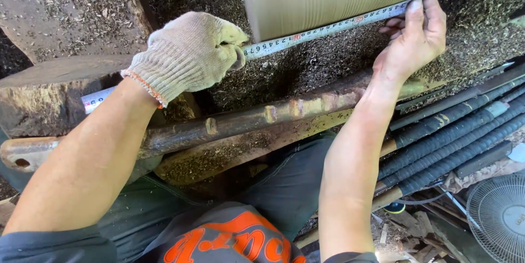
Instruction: Shaping a piece of wood on a lathe, using a chisel, and measuring the diameter with a tape measure.
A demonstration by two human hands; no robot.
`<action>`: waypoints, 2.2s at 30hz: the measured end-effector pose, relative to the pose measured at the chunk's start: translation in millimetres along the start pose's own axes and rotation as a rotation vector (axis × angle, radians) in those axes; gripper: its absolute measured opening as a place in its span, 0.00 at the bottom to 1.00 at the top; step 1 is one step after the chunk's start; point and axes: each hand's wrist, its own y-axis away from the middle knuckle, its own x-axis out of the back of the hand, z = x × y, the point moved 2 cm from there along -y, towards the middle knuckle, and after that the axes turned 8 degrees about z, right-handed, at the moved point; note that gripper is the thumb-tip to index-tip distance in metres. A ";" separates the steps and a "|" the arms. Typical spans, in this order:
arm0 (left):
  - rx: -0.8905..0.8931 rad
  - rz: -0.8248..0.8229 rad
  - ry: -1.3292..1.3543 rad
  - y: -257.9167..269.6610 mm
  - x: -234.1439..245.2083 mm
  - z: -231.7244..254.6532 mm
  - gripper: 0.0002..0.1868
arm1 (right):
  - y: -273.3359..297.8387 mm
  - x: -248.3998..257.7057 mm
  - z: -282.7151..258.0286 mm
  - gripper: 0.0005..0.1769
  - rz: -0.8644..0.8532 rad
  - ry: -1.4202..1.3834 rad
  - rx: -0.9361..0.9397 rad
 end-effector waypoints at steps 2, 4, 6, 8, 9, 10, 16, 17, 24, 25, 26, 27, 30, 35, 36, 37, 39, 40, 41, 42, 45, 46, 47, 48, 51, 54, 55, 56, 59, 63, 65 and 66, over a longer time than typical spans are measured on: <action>0.014 -0.017 -0.030 1.1 2.1 2.6 0.18 | 0.0 1.5 1.7 0.13 -0.008 -0.017 0.000; 0.028 -0.027 -0.021 4.0 7.1 5.5 0.18 | 0.0 0.3 1.5 0.13 0.010 -0.010 -0.021; 0.039 -0.037 -0.015 10.1 17.0 12.8 0.19 | 3.6 0.8 -1.6 0.13 0.033 -0.002 -0.042; 0.112 -0.124 0.021 19.8 31.8 26.1 0.17 | 9.6 4.2 -9.6 0.19 0.063 0.076 -0.065; 0.100 -0.123 0.013 30.8 34.3 29.9 0.17 | 30.1 8.7 -28.2 0.19 0.075 0.073 -0.058; 0.069 -0.157 0.015 39.5 37.2 36.6 0.15 | 48.5 13.7 -53.2 0.23 0.093 0.385 0.219; -0.661 0.180 -0.387 94.6 0.4 86.0 0.13 | 164.3 51.4 -204.0 0.20 -0.431 0.778 0.460; -0.808 0.356 -0.378 108.5 -9.9 95.8 0.19 | 184.8 67.9 -210.4 0.15 -0.681 0.793 0.392; -0.955 0.201 -0.388 131.9 -79.4 151.2 0.04 | 318.9 216.4 -122.8 0.23 -0.430 0.377 -0.676; -0.817 0.111 -0.523 128.0 -107.5 139.7 0.08 | 342.6 211.3 -118.8 0.26 -0.339 0.367 -0.651; -0.688 0.027 -0.653 118.3 -133.7 132.0 0.15 | 360.4 205.6 -113.5 0.29 -0.237 0.358 -0.615; -0.697 0.041 -0.659 125.2 -140.7 130.7 0.15 | 352.0 191.5 -133.8 0.29 -0.231 0.352 -0.599; -1.036 0.108 -0.131 158.0 -158.5 122.8 0.21 | 357.6 166.4 -179.2 0.34 -0.176 0.720 -0.378; -0.903 0.264 0.071 195.9 -109.5 125.3 0.27 | 380.2 197.3 -122.5 0.17 -0.137 0.575 -0.264; -0.902 0.279 0.074 196.2 -94.0 115.6 0.27 | 373.2 207.2 -124.8 0.17 -0.145 0.575 -0.252; -0.888 0.419 -0.060 195.8 -76.8 104.5 0.26 | 365.6 217.9 -125.9 0.15 -0.027 0.523 -0.306; -0.844 0.569 -0.189 198.4 -46.7 89.9 0.26 | 338.7 244.4 -125.6 0.14 0.063 0.474 -0.359; -0.828 0.677 -0.361 198.9 -29.8 87.1 0.31 | 322.2 258.7 -124.0 0.16 0.195 0.462 -0.402; -0.807 0.781 -0.533 198.7 -12.0 83.6 0.35 | 305.4 271.3 -122.2 0.19 0.327 0.448 -0.445; -0.805 0.783 -0.530 187.9 -5.8 75.0 0.35 | 289.4 292.1 -112.0 0.19 0.324 0.451 -0.442; -0.501 0.446 -0.471 150.1 10.8 48.5 0.49 | 243.2 354.9 -82.7 0.18 0.377 0.514 -0.391; -0.347 0.132 -0.505 136.4 11.7 42.7 0.49 | 233.8 375.8 -71.8 0.24 0.339 0.804 -0.163; -0.175 -0.172 -0.531 123.0 12.9 36.7 0.50 | 224.0 394.6 -59.2 0.30 0.288 1.083 0.077; -0.179 -0.180 -0.552 121.3 17.8 35.4 0.50 | 230.8 367.7 -72.0 0.30 0.301 1.078 0.057; -0.196 -0.294 -0.535 111.7 28.0 25.8 0.37 | 248.9 285.4 -100.5 0.39 0.354 1.410 0.140; -0.249 -0.296 -0.566 99.9 35.5 8.9 0.42 | 263.6 226.4 -96.6 0.38 0.309 1.505 -0.147; -0.209 -0.361 -0.547 100.1 42.5 6.6 0.43 | 265.5 216.7 -87.4 0.43 0.273 1.509 -0.322; -0.174 -0.430 -0.537 100.7 48.9 5.0 0.44 | 272.9 208.0 -78.6 0.48 0.244 1.502 -0.506; -0.137 -0.451 -0.641 103.1 71.5 -6.0 0.46 | 301.1 239.9 -25.1 0.57 0.339 1.475 -0.652; -0.067 -0.479 -0.756 106.2 71.8 -13.2 0.49 | 286.3 252.4 -49.4 0.56 0.416 1.295 -0.486; -0.084 -0.454 -0.774 106.8 67.2 -20.2 0.47 | 266.7 235.7 -90.6 0.46 0.475 0.815 -0.593; -0.075 -0.446 -0.775 105.2 61.0 -26.4 0.47 | 266.4 263.8 -88.3 0.46 0.467 0.805 -0.590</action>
